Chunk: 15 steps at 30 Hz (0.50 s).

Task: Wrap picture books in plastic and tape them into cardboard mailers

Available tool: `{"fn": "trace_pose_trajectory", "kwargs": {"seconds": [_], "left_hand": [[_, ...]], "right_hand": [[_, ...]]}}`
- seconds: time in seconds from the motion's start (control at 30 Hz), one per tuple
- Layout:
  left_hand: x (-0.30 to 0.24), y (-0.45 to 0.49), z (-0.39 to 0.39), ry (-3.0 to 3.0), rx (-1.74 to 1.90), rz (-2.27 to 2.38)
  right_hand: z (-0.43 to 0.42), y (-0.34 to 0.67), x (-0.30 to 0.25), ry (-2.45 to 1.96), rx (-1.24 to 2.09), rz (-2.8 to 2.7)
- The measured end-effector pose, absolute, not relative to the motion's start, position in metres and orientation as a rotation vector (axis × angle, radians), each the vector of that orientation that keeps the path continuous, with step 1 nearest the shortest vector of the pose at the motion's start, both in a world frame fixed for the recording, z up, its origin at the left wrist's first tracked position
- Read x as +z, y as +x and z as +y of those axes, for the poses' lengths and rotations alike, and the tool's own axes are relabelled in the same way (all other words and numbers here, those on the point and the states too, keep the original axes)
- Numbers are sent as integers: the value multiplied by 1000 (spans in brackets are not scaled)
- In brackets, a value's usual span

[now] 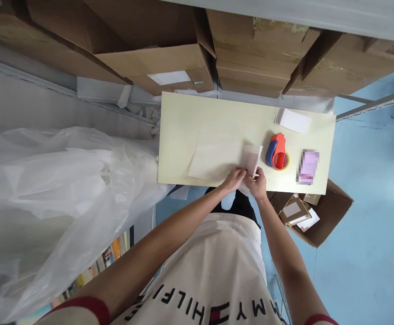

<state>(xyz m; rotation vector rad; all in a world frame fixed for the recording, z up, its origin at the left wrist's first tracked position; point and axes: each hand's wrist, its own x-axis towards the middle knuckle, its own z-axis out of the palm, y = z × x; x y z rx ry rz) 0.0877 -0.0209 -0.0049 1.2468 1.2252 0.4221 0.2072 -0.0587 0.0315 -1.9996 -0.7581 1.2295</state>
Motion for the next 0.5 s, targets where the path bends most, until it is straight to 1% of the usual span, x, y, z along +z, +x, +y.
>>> {"fn": "trace_pose_trajectory", "kwargs": {"seconds": [0.1,0.2,0.33,0.5], "left_hand": [[-5,70,-15,1048,525,1111],[-5,51,-9,944,625,1135],[-9,32,0,1015,596,1269],[-17,13,4,1211,518,1458]], "right_hand": [[-47,186,25,-1955,1304,-875],[-39,167,14,-1937,1305,-922],[-43,163,0,-1940,1273,-949],[-64,182,-13,-2095,1084,-971]]}}
